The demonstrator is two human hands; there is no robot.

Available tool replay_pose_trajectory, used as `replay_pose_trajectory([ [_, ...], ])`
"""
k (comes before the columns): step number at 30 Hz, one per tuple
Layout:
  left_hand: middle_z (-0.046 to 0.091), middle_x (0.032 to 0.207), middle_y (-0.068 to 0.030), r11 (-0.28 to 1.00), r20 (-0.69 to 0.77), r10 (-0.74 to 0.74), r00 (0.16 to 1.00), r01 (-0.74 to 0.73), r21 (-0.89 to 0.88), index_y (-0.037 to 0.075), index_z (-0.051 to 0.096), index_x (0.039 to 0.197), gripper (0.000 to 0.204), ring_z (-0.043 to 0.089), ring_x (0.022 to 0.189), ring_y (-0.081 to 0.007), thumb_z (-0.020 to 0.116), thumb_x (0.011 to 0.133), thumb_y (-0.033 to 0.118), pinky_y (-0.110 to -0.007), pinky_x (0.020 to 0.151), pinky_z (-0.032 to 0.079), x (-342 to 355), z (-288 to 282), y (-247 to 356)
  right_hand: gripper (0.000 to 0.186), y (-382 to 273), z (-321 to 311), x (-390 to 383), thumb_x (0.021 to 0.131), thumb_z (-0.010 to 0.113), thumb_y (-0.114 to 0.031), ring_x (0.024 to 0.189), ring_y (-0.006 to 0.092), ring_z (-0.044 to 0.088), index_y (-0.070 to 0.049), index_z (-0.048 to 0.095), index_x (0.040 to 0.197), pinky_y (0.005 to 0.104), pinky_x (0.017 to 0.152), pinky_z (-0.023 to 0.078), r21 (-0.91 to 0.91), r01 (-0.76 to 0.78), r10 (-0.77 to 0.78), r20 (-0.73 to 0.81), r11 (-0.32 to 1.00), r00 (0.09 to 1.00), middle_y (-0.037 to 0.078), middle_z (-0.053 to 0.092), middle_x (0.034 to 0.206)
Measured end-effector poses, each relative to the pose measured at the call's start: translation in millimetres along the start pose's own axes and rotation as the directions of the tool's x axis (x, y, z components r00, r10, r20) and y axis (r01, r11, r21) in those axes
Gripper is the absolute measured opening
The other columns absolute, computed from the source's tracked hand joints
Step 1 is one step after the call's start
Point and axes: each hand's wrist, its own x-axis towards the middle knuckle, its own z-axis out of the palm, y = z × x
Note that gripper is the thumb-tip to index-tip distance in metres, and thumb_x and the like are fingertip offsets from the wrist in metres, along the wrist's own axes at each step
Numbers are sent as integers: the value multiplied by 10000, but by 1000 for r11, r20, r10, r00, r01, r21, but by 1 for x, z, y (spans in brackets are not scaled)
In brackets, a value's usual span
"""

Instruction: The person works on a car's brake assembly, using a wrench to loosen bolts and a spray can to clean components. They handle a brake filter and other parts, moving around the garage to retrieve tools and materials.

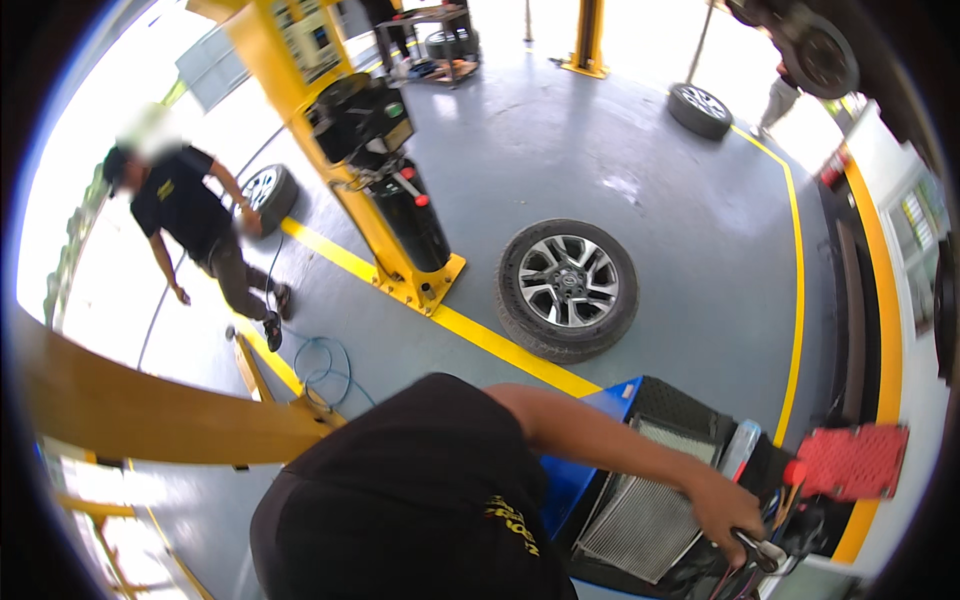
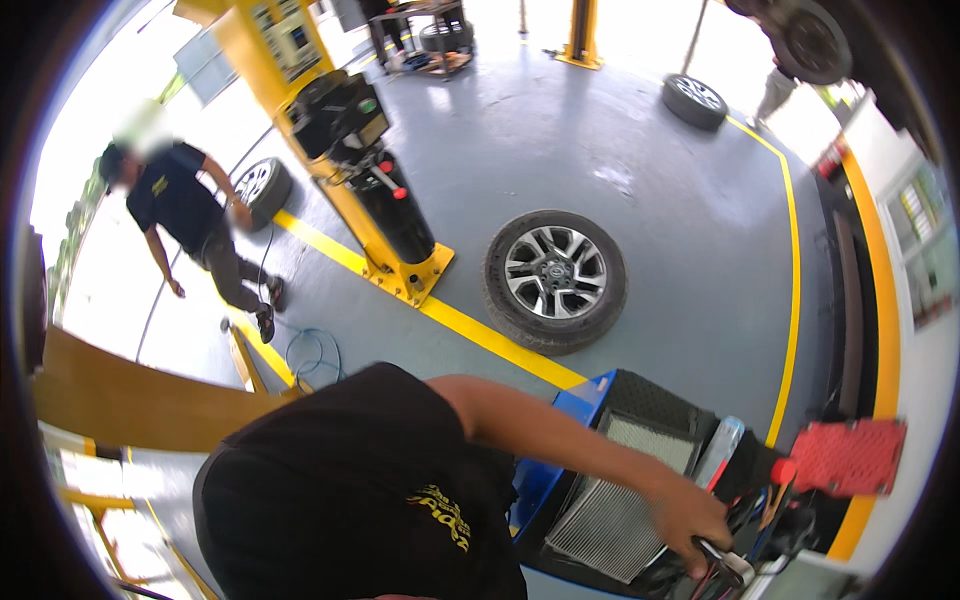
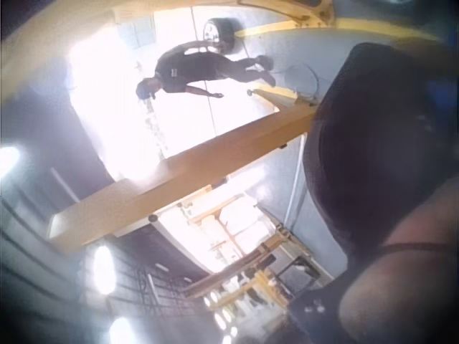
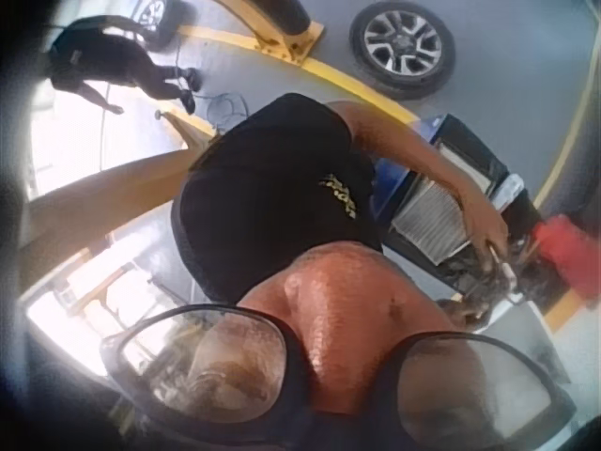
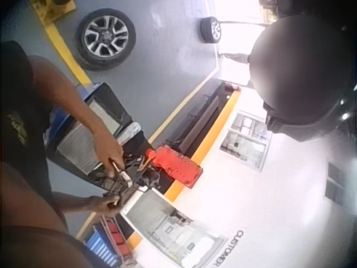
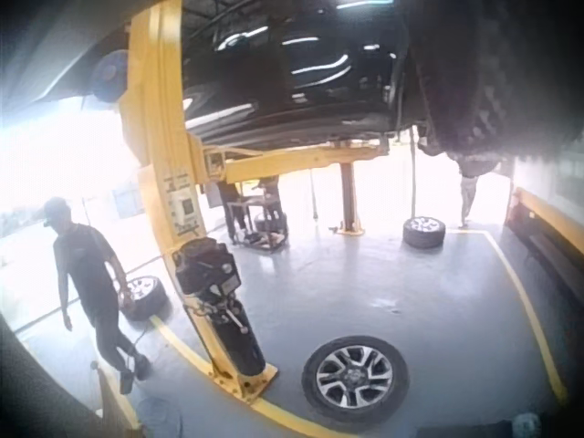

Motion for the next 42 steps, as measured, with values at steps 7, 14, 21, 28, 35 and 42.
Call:
replay_pose_trajectory([
  [7, 504, 668, -55, 957, -534, -281, 797, 188, -222, -1, 569, 831, 673, 488, 657, -176, 433, 1143, 579, -395, 617, 417, -216, -45, 128, 472, -155, 116, -81, 997, 755, -340, 889, 291, 696, 41, 681, 1265, 405, 773, 557, 553, 279, -533, 373, 785, 759, 175, 715, 1085],
  [14, 516, 770, 7, 936, -763, -303, 570, 25, -352, 5, 591, 929, 608, 483, 730, -133, 437, 1147, 550, -345, 667, 414, -430, -47, 268, 460, -307, 194, -266, 1011, 774, -386, 731, 144, 583, 7, 636, 1207, 263, 628, 456, 814, -156, -704, 567, 560, 427, 71, 626, 983],
  [21, 502, 763, 14, 929, -838, -356, 413, 59, -365, 39, 585, 872, 614, 452, 698, -100, 467, 1127, 584, -303, 609, 374, -623, -20, 392, 369, -450, 196, -448, 925, 881, -267, 816, 114, 607, -1, 691, 1095, 238, 682, 487, 775, -410, -809, 572, 480, 134, 95, 674, 1010],
  [28, 532, 675, -12, 952, -932, -304, 197, 94, -291, 21, 618, 861, 629, 455, 579, -121, 525, 1070, 606, -322, 534, 361, -726, -7, 490, 290, -556, 208, -570, 858, 906, -55, 766, 211, 715, -30, 709, 1070, 300, 677, 558, 831, -512, -965, 261, 217, 16, 144, 757, 952],
  [35, 535, 789, 28, 967, -908, -230, -351, 22, -254, 29, 637, 1019, 488, 458, 668, -72, 501, 1131, 484, -259, 578, 338, -774, -37, 527, 805, -637, 265, -658, 1013, 748, -418, 1440, 382, 514, -92, 322, 1613, 469, 1101, 470, 876, -452, -959, 40, 168, -279, 271, 439, 1594],
  [42, 590, 945, -19, 977, -892, 198, -407, 6, 214, -45, 550, 1397, 647, 460, 712, -50, 404, 1154, 537, -232, 624, 376, -897, -145, 521, 989, -717, 360, -752, 950, 814, -342, 1573, 344, 384, -82, 210, 1689, 487, 1209, 391, 847, -439, -916, 129, 301, -379, 207, 304, 1722],
])
